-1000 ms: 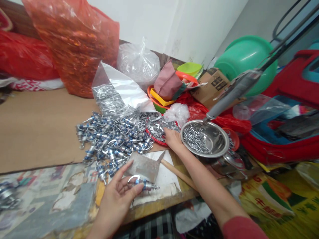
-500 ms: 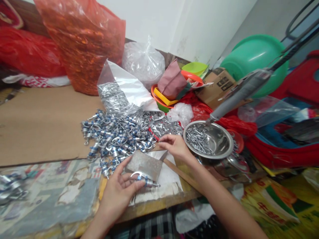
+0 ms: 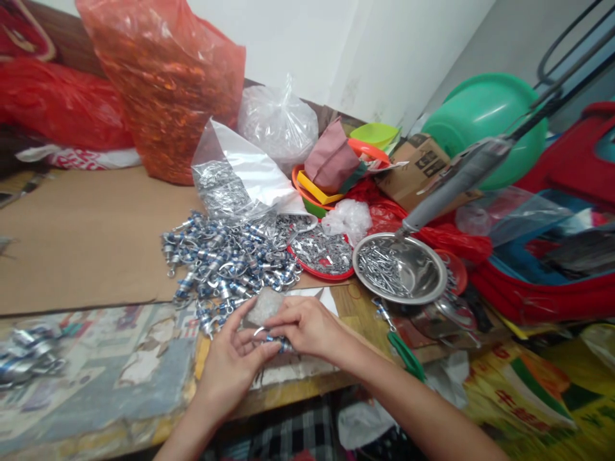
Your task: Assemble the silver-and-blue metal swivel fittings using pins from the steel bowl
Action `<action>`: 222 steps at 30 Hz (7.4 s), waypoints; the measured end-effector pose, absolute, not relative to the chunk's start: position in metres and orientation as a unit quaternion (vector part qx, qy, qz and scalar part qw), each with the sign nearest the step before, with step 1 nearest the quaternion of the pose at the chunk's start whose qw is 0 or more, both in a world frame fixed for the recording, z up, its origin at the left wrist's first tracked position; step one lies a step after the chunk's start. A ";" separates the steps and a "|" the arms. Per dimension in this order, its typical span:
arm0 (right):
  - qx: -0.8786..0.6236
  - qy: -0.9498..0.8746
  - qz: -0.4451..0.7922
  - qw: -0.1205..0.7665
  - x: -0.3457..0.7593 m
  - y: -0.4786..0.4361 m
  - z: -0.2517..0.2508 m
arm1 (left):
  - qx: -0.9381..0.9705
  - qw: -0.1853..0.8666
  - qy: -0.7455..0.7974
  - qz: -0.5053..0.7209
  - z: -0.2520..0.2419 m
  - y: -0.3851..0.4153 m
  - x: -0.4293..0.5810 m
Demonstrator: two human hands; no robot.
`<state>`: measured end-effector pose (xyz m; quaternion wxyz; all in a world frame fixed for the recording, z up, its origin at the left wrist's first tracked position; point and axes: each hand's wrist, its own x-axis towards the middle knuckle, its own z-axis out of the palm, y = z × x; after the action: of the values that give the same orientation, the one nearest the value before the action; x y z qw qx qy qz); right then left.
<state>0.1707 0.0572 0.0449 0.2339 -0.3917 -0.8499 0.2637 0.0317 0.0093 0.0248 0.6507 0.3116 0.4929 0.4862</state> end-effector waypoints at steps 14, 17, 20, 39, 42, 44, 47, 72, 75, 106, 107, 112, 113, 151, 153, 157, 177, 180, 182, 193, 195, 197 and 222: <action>-0.626 -0.748 0.174 0.135 0.273 0.023 0.012 | 0.306 0.649 0.495 0.491 0.023 0.010 0.032; -0.612 -0.729 0.209 0.224 0.265 0.017 0.030 | 0.306 0.648 0.496 0.490 0.023 0.010 0.032; -0.526 -0.782 0.186 0.279 0.252 0.008 0.059 | 0.308 0.647 0.498 0.489 0.022 0.010 0.032; -0.466 -0.836 0.121 0.265 0.228 -0.009 0.059 | 0.293 0.640 0.495 0.509 0.021 0.009 0.034; -0.450 -0.831 0.091 0.314 0.223 -0.008 0.062 | 0.299 0.640 0.496 0.505 0.020 0.010 0.033; -0.455 -0.854 0.104 0.231 0.218 -0.007 0.065 | 0.302 0.641 0.495 0.503 0.020 0.010 0.033; -0.481 -0.844 0.154 0.179 0.216 0.001 0.061 | 0.297 0.644 0.500 0.497 0.021 0.011 0.034; -0.707 -0.707 0.002 0.019 0.240 0.178 0.030 | 0.632 0.350 0.533 0.441 0.024 0.014 0.018; -0.700 -0.710 0.023 0.070 0.243 0.173 0.038 | 0.635 0.344 0.525 0.451 0.027 0.012 0.018; -0.421 -0.740 0.291 0.437 0.178 0.004 0.070 | 0.652 0.336 0.474 0.486 0.047 -0.001 0.022; -0.430 -0.741 0.288 0.428 0.177 0.004 0.070 | 0.657 0.323 0.470 0.492 0.047 -0.002 0.023; -0.453 -0.716 0.263 0.462 0.175 0.002 0.064 | 0.658 0.307 0.473 0.500 0.049 -0.005 0.025; -0.452 -0.710 0.255 0.476 0.174 0.002 0.063 | 0.656 0.308 0.476 0.498 0.050 -0.006 0.026; -0.489 -0.798 0.171 0.309 0.214 0.052 0.049 | 0.344 0.623 0.522 0.470 0.031 0.000 0.031; -0.609 -0.778 0.016 0.152 0.235 0.090 0.049 | 0.341 0.622 0.527 0.469 0.031 0.001 0.031; -0.624 -0.780 0.007 0.048 0.258 0.150 0.041 | 0.322 0.625 0.522 0.482 0.030 0.003 0.033; -0.430 -0.816 0.323 0.209 0.197 0.074 0.058 | 0.318 0.639 0.512 0.478 0.030 0.007 0.028; -0.374 -0.849 0.296 0.228 0.182 0.060 0.058 | 0.322 0.645 0.500 0.479 0.031 0.006 0.028; -0.366 -0.862 0.243 0.252 0.180 0.059 0.056 | 0.323 0.642 0.501 0.483 0.031 0.006 0.029; -0.171 -0.943 0.045 0.281 0.193 0.047 0.039 | 0.325 0.645 0.495 0.484 0.033 0.004 0.029; -0.155 -0.957 -0.003 0.243 0.194 0.045 0.043 | 0.323 0.643 0.499 0.483 0.033 0.005 0.029; -0.155 -0.964 -0.041 0.213 0.195 0.043 0.046 | 0.321 0.640 0.504 0.482 0.033 0.005 0.028; -0.466 -0.794 0.105 0.376 0.250 -0.002 0.067 | 0.318 0.628 0.515 0.490 0.024 0.005 0.030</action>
<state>0.2503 -0.0025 0.0671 0.3758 -0.4661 -0.7940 0.1052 0.0297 0.0050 0.0245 0.6279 0.3179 0.5148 0.4895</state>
